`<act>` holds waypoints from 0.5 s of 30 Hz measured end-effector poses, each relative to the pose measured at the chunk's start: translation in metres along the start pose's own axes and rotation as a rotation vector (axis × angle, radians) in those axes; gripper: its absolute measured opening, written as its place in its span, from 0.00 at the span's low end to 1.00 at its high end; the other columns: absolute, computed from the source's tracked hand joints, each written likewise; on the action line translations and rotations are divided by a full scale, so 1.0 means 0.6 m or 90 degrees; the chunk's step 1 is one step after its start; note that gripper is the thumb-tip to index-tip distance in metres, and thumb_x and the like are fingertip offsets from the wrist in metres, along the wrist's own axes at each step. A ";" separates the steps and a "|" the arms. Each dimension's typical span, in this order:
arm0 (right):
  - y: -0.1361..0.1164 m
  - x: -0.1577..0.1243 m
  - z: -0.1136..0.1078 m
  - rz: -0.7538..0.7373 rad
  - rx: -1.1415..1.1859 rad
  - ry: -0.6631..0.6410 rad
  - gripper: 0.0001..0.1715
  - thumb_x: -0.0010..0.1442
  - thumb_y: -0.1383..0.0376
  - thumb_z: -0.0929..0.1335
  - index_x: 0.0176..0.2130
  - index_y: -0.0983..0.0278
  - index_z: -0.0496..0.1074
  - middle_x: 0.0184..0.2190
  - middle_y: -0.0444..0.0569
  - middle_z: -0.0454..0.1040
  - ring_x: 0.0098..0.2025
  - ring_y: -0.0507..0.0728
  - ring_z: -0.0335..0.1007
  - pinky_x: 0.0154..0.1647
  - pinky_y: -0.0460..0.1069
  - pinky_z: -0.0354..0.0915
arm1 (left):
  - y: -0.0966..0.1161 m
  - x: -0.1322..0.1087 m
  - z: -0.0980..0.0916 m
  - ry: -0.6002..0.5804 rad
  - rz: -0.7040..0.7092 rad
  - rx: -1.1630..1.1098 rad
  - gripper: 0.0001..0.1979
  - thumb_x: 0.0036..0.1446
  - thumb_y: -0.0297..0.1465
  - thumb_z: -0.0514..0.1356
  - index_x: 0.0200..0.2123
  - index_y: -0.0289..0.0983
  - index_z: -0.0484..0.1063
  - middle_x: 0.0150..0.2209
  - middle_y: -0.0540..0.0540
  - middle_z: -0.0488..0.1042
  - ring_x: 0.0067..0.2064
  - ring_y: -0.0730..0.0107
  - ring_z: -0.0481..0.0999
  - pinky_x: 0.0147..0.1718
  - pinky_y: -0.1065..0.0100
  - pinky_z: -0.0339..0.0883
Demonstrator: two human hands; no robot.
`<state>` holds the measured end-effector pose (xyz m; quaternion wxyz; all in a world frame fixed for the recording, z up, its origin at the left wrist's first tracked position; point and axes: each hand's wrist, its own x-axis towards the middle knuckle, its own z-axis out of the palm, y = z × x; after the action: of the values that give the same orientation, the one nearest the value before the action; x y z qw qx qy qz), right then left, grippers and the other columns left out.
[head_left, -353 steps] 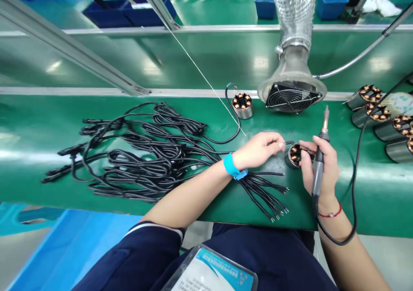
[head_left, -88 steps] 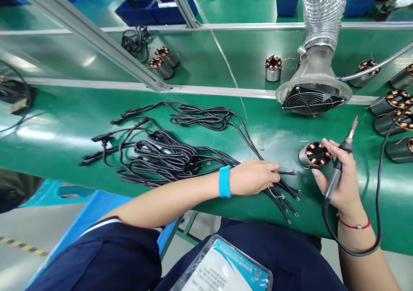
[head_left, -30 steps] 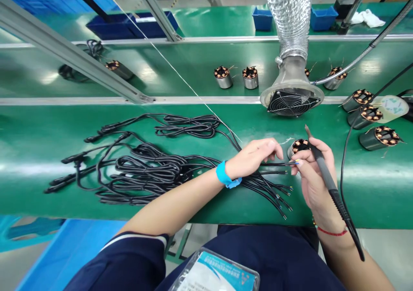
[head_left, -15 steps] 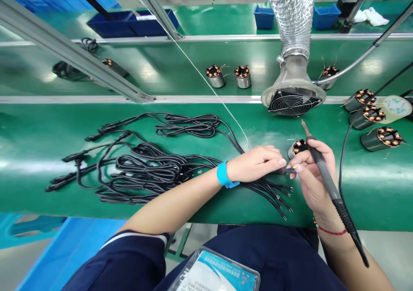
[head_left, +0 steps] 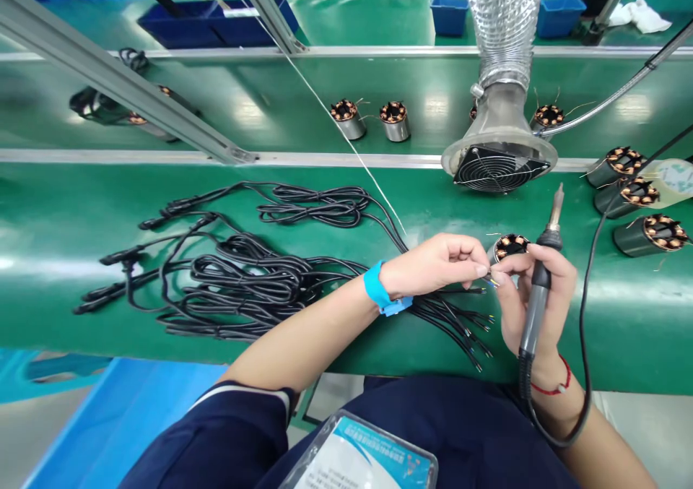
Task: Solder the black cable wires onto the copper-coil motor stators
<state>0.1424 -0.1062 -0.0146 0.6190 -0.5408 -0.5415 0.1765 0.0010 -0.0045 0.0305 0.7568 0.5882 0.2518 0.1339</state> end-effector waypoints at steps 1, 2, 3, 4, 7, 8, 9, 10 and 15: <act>0.002 0.001 0.002 0.001 0.004 0.000 0.28 0.57 0.71 0.70 0.54 0.56 0.61 0.35 0.41 0.73 0.37 0.51 0.72 0.46 0.53 0.69 | -0.001 0.001 0.001 0.010 0.001 -0.006 0.08 0.51 0.32 0.62 0.28 0.32 0.69 0.23 0.54 0.67 0.25 0.82 0.64 0.27 0.75 0.59; 0.004 0.003 0.003 -0.001 0.008 -0.005 0.28 0.57 0.71 0.70 0.54 0.56 0.61 0.35 0.41 0.73 0.38 0.51 0.72 0.47 0.53 0.70 | -0.002 0.003 0.003 0.023 0.001 -0.009 0.07 0.51 0.31 0.61 0.27 0.33 0.69 0.22 0.55 0.66 0.24 0.82 0.63 0.26 0.76 0.58; 0.006 0.006 0.002 -0.003 0.011 -0.014 0.27 0.57 0.71 0.70 0.54 0.56 0.61 0.35 0.41 0.74 0.38 0.51 0.73 0.47 0.53 0.70 | -0.003 0.004 0.005 0.039 0.002 -0.009 0.07 0.50 0.31 0.61 0.27 0.33 0.68 0.21 0.56 0.65 0.24 0.83 0.61 0.26 0.76 0.56; 0.008 0.009 0.001 -0.001 0.014 -0.028 0.27 0.57 0.70 0.70 0.54 0.56 0.62 0.35 0.41 0.74 0.39 0.51 0.73 0.47 0.53 0.70 | -0.004 0.006 0.007 0.059 0.006 -0.003 0.06 0.50 0.30 0.60 0.26 0.33 0.68 0.21 0.56 0.64 0.24 0.83 0.61 0.26 0.76 0.56; 0.008 0.022 -0.012 0.031 0.007 -0.043 0.26 0.59 0.68 0.69 0.55 0.57 0.62 0.38 0.45 0.77 0.41 0.53 0.75 0.48 0.54 0.71 | -0.013 0.016 0.009 0.145 0.029 0.055 0.04 0.49 0.27 0.58 0.25 0.33 0.68 0.22 0.56 0.65 0.25 0.83 0.61 0.28 0.76 0.57; 0.007 0.026 -0.018 0.042 -0.009 -0.030 0.25 0.60 0.67 0.69 0.56 0.58 0.62 0.39 0.46 0.78 0.42 0.54 0.76 0.49 0.55 0.71 | -0.017 0.021 0.008 0.173 0.038 0.084 0.03 0.49 0.26 0.58 0.25 0.33 0.68 0.22 0.56 0.65 0.25 0.82 0.61 0.28 0.76 0.57; 0.006 0.029 -0.025 0.049 -0.028 -0.014 0.25 0.61 0.66 0.68 0.57 0.58 0.62 0.38 0.47 0.79 0.42 0.55 0.77 0.49 0.55 0.71 | -0.022 0.026 0.007 0.200 0.048 0.115 0.03 0.49 0.25 0.57 0.25 0.33 0.68 0.22 0.56 0.65 0.25 0.82 0.61 0.27 0.76 0.57; 0.005 0.032 -0.031 0.051 -0.045 0.005 0.25 0.63 0.65 0.67 0.59 0.58 0.62 0.37 0.46 0.79 0.40 0.55 0.78 0.47 0.55 0.72 | -0.027 0.032 0.006 0.228 0.061 0.145 0.03 0.48 0.24 0.57 0.25 0.33 0.68 0.22 0.56 0.65 0.25 0.82 0.62 0.27 0.76 0.57; 0.018 0.020 -0.054 0.007 -0.079 0.040 0.24 0.65 0.61 0.65 0.60 0.60 0.65 0.35 0.46 0.77 0.27 0.51 0.74 0.27 0.47 0.69 | -0.045 0.050 0.002 0.318 0.100 0.257 0.04 0.48 0.22 0.55 0.25 0.34 0.68 0.25 0.53 0.70 0.29 0.79 0.66 0.30 0.75 0.60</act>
<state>0.1786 -0.1079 -0.0127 0.5999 -0.5867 -0.5286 0.1287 0.0245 0.0020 -0.0018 0.5273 0.6929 0.4048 0.2792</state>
